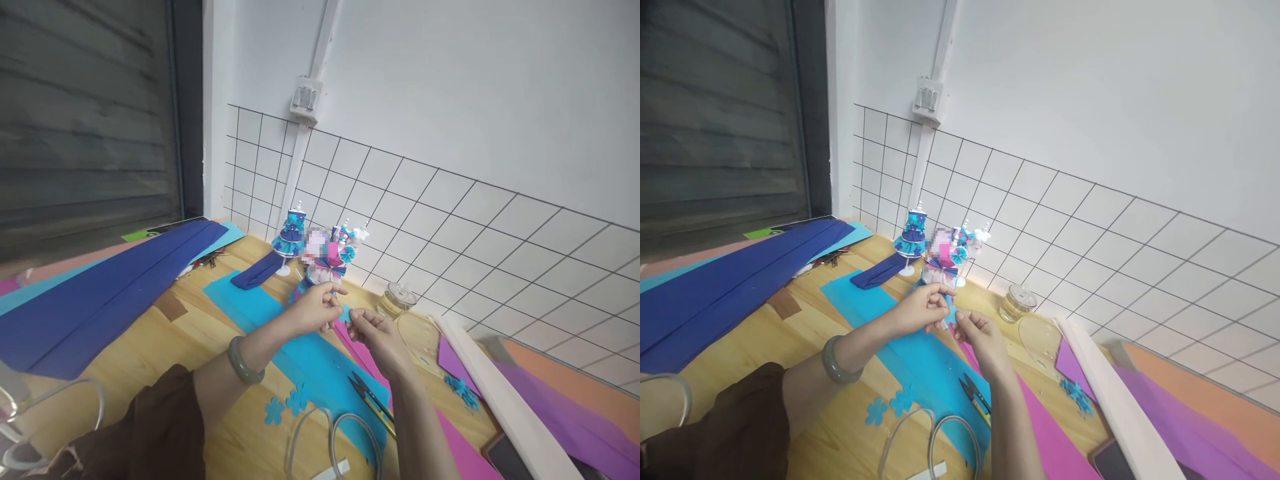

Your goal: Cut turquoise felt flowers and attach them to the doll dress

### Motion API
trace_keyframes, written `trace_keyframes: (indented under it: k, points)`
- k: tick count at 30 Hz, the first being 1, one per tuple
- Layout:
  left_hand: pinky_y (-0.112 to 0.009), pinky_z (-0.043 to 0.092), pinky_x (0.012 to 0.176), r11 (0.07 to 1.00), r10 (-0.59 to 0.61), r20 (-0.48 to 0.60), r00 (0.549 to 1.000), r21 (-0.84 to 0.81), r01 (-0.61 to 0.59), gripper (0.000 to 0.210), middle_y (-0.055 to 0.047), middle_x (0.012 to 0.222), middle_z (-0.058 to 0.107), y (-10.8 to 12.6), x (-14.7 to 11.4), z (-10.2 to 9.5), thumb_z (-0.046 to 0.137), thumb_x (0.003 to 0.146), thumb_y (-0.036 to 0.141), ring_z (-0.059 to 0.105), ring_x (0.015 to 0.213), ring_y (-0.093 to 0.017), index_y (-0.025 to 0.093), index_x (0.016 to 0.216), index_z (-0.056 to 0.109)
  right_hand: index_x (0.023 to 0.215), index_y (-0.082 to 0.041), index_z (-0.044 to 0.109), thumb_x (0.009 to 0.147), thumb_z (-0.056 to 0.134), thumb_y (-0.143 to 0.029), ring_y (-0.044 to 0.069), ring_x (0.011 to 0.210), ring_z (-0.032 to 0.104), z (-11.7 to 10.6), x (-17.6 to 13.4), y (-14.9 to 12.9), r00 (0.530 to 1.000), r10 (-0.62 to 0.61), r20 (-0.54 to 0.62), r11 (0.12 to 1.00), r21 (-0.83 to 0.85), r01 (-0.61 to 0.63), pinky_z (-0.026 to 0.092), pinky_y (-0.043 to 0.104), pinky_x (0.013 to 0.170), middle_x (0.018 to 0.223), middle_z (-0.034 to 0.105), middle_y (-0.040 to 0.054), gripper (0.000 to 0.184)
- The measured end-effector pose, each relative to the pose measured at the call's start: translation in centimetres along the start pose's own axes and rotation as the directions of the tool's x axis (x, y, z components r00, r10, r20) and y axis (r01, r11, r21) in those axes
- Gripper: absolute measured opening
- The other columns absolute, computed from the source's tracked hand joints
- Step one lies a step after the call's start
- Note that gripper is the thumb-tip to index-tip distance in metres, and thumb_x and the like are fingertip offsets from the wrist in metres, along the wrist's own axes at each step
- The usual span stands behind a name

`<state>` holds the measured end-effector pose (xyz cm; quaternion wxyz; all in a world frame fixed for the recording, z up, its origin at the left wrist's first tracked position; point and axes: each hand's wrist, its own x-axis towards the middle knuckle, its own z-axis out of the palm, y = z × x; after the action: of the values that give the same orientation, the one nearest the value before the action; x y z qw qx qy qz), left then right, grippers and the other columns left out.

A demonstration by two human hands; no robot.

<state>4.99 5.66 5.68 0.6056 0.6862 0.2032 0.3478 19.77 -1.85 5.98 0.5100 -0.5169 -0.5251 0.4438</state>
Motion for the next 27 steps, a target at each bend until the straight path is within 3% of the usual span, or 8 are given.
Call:
trace_keyframes:
  k: [4, 7, 10, 14, 19, 23, 27]
  points:
    - [-0.015, 0.037, 0.038, 0.993, -0.072, 0.007, 0.997, -0.096, 0.072, 0.040, 0.002, 0.063, 0.052, 0.0, -0.1, -0.3, 0.056, 0.068, 0.022, 0.051, 0.048, -0.008, 0.016, 0.107, 0.046, 0.089, -0.017, 0.059, 0.079, 0.053, -0.042, 0.013, 0.057, 0.047, -0.2, 0.1, 0.1, 0.998, -0.038, -0.049, 0.999, 0.026, 0.040, 0.037, 0.026, 0.056, 0.061, 0.052, 0.0003, 0.028]
    - [-0.016, 0.035, 0.036, 0.974, -0.155, 0.020, 0.988, -0.164, 0.157, 0.037, 0.003, 0.058, 0.051, 0.0, 0.0, -0.6, 0.057, 0.067, 0.022, 0.049, 0.045, -0.008, 0.016, 0.103, 0.049, 0.105, -0.022, 0.054, 0.076, 0.058, -0.034, 0.014, 0.065, 0.050, 0.1, 0.0, -0.1, 0.984, -0.159, -0.077, 0.981, -0.124, 0.148, 0.040, 0.028, 0.061, 0.083, 0.056, 0.0031, 0.032]
    - [-0.016, 0.032, 0.034, 0.955, -0.222, 0.012, 0.975, -0.197, 0.220, 0.035, 0.004, 0.052, 0.049, 0.2, 0.1, -0.8, 0.057, 0.067, 0.022, 0.047, 0.043, -0.008, 0.015, 0.100, 0.050, 0.097, -0.024, 0.059, 0.074, 0.060, -0.028, 0.016, 0.072, 0.051, 0.6, -0.1, -0.4, 0.949, -0.311, -0.054, 0.896, -0.348, 0.274, 0.042, 0.030, 0.065, 0.098, 0.055, 0.0059, 0.024]
    - [-0.015, 0.029, 0.033, 0.933, -0.293, 0.010, 0.956, -0.218, 0.288, 0.033, 0.003, 0.053, 0.050, 0.5, 0.1, -0.7, 0.059, 0.066, 0.022, 0.047, 0.043, -0.008, 0.015, 0.096, 0.050, 0.079, -0.024, 0.065, 0.076, 0.058, -0.026, 0.019, 0.085, 0.052, 0.9, 0.1, -0.5, 0.890, -0.455, -0.019, 0.786, -0.478, 0.392, 0.042, 0.031, 0.069, 0.095, 0.055, 0.0067, 0.008]
    - [-0.015, 0.028, 0.033, 0.909, -0.356, 0.051, 0.933, -0.212, 0.359, 0.024, -0.002, 0.064, 0.059, 0.0, 0.2, -1.3, 0.059, 0.066, 0.024, 0.049, 0.043, -0.007, 0.014, 0.087, 0.052, 0.072, -0.021, 0.065, 0.077, 0.058, -0.029, 0.020, 0.081, 0.054, 0.9, 0.2, -0.2, 0.893, -0.447, -0.053, 0.787, -0.497, 0.365, 0.042, 0.031, 0.068, 0.089, 0.059, 0.0071, 0.011]
    - [-0.015, 0.026, 0.031, 0.869, -0.443, -0.056, 0.895, -0.273, 0.414, 0.014, -0.003, 0.058, 0.058, -0.9, 0.8, -2.3, 0.059, 0.065, 0.022, 0.047, 0.038, -0.007, 0.012, 0.071, 0.051, 0.072, -0.019, 0.064, 0.075, 0.059, -0.033, 0.018, 0.067, 0.055, 0.9, 0.4, 0.4, 0.930, -0.335, -0.149, 0.862, -0.447, 0.238, 0.042, 0.031, 0.063, 0.070, 0.062, 0.0043, 0.015]
    - [-0.015, 0.022, 0.030, 0.849, -0.442, -0.103, 0.891, -0.369, 0.378, 0.013, 0.001, 0.053, 0.054, -1.6, 1.3, -3.1, 0.056, 0.069, 0.023, 0.044, 0.034, -0.006, 0.015, 0.069, 0.046, 0.074, -0.019, 0.065, 0.072, 0.063, -0.036, 0.017, 0.063, 0.056, 1.0, 0.7, 0.9, 0.951, -0.250, -0.185, 0.929, -0.323, 0.181, 0.043, 0.031, 0.062, 0.066, 0.064, 0.0034, 0.018]
